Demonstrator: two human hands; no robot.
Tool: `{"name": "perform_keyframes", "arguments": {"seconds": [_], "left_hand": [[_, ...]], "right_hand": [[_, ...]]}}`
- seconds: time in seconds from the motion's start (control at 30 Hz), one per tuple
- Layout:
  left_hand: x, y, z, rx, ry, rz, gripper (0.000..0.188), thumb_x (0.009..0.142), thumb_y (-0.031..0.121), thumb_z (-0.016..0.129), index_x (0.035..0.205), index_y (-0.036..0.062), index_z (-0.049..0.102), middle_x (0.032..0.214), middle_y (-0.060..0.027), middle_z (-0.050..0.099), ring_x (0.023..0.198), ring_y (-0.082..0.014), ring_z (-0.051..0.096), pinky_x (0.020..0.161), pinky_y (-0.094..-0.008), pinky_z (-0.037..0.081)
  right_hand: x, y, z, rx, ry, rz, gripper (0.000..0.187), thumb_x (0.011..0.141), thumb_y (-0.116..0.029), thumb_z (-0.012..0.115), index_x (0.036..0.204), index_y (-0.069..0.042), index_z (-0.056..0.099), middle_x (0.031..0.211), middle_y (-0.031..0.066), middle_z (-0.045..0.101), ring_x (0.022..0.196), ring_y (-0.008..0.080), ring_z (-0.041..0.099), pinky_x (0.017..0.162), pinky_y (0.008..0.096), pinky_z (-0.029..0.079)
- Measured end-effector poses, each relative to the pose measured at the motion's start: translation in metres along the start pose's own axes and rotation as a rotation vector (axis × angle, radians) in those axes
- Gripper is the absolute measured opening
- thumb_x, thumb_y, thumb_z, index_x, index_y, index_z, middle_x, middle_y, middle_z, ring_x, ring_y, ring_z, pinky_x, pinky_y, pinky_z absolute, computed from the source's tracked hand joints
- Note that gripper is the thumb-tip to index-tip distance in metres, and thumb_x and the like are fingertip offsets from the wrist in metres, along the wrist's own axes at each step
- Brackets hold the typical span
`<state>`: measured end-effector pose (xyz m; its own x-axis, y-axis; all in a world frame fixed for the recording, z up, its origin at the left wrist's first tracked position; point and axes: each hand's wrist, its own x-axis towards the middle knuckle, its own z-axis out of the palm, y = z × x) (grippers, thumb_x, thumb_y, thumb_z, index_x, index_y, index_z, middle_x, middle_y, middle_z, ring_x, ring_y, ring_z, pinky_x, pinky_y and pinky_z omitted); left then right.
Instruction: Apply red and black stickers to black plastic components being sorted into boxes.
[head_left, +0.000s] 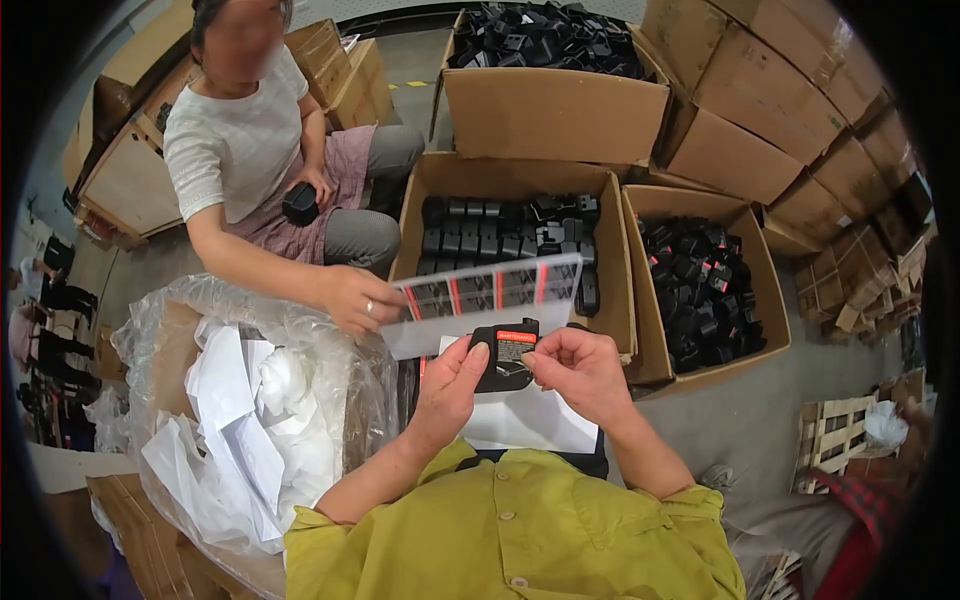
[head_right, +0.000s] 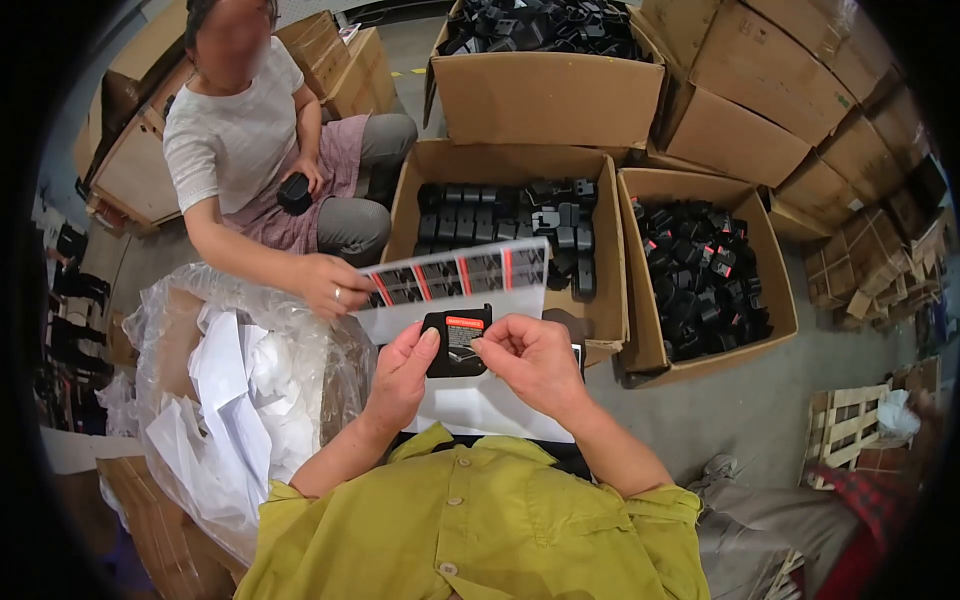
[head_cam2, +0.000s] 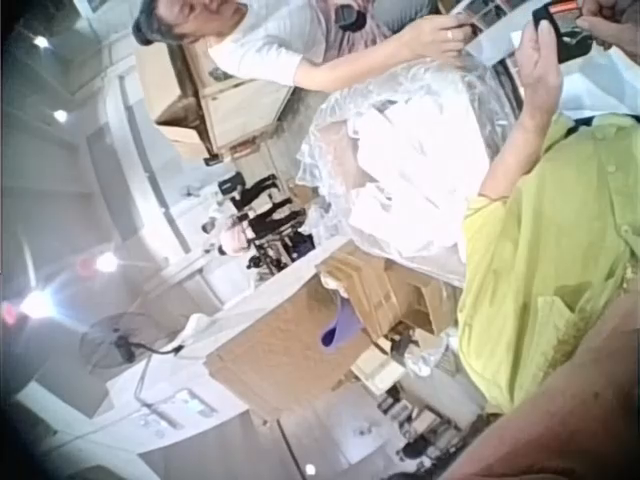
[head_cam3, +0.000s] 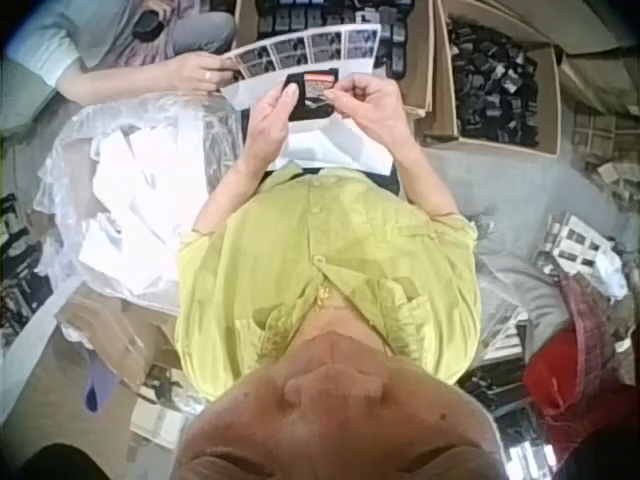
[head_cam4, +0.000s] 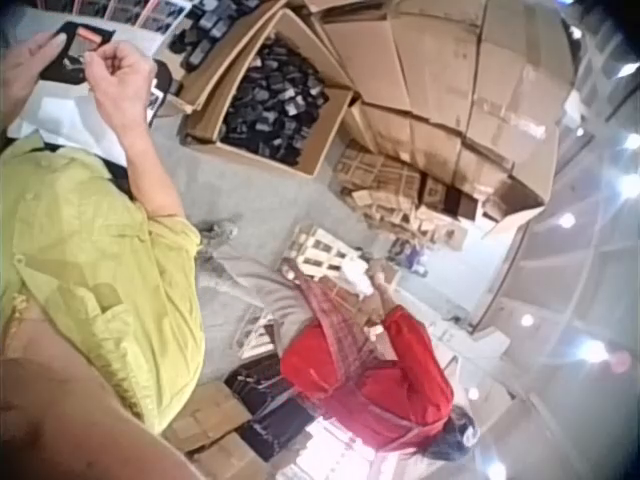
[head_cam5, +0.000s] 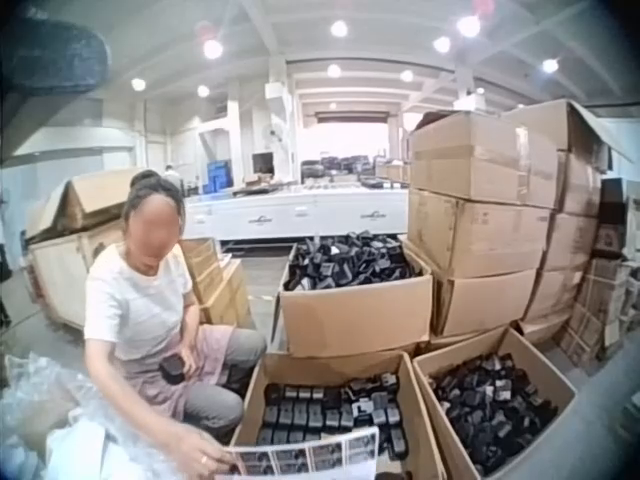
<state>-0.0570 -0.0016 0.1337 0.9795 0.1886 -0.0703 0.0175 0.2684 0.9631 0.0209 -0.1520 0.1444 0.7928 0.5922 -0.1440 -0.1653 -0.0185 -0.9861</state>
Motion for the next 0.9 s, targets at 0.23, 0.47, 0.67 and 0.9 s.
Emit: {"name": "perform_keyframes", "arguments": {"seconds": [0.23, 0.47, 0.67, 0.9], "left_hand": [[-0.002, -0.0013, -0.005, 0.138, -0.002, -0.004, 0.028, 0.092, 0.019, 0.038, 0.103, -0.0026, 0.051, 0.088, -0.0013, 0.056, 0.079, -0.0052, 0.047, 0.073, -0.0195, 0.038], [-0.0037, 0.0019, -0.0005, 0.05, -0.018, 0.023, 0.028, 0.092, 0.019, 0.037, 0.104, -0.0024, 0.05, 0.089, -0.0009, 0.056, 0.08, -0.0049, 0.046, 0.074, -0.0192, 0.037], [-0.0057, 0.0027, -0.0005, 0.059, -0.012, 0.025, 0.029, 0.092, 0.019, 0.036, 0.105, -0.0027, 0.05, 0.092, -0.0022, 0.057, 0.083, -0.006, 0.048, 0.077, -0.0202, 0.038], [-0.0058, 0.0011, 0.0008, 0.036, -0.004, 0.052, 0.029, 0.092, 0.02, 0.037, 0.104, -0.0035, 0.05, 0.092, -0.0039, 0.057, 0.084, -0.0069, 0.049, 0.077, -0.0206, 0.038]], "right_hand": [[0.002, 0.0013, -0.002, -0.158, 0.023, -0.005, 0.012, 0.076, -0.007, 0.062, 0.071, 0.001, 0.056, 0.059, 0.0012, 0.055, 0.052, 0.0044, 0.051, 0.048, 0.0174, 0.041], [0.0032, 0.001, -0.0024, -0.149, 0.009, 0.002, 0.012, 0.075, -0.008, 0.062, 0.071, 0.002, 0.056, 0.059, 0.0015, 0.056, 0.052, 0.0044, 0.051, 0.048, 0.0173, 0.041], [0.0051, 0.0016, -0.0003, -0.158, 0.026, -0.021, 0.015, 0.073, -0.011, 0.063, 0.069, 0.002, 0.057, 0.053, -0.002, 0.052, 0.048, 0.0011, 0.042, 0.043, 0.018, 0.034], [0.0067, 0.0012, -0.0018, -0.153, -0.008, -0.009, 0.014, 0.075, -0.01, 0.064, 0.071, 0.002, 0.057, 0.058, 0.0012, 0.056, 0.051, 0.004, 0.051, 0.047, 0.0175, 0.041]]}}
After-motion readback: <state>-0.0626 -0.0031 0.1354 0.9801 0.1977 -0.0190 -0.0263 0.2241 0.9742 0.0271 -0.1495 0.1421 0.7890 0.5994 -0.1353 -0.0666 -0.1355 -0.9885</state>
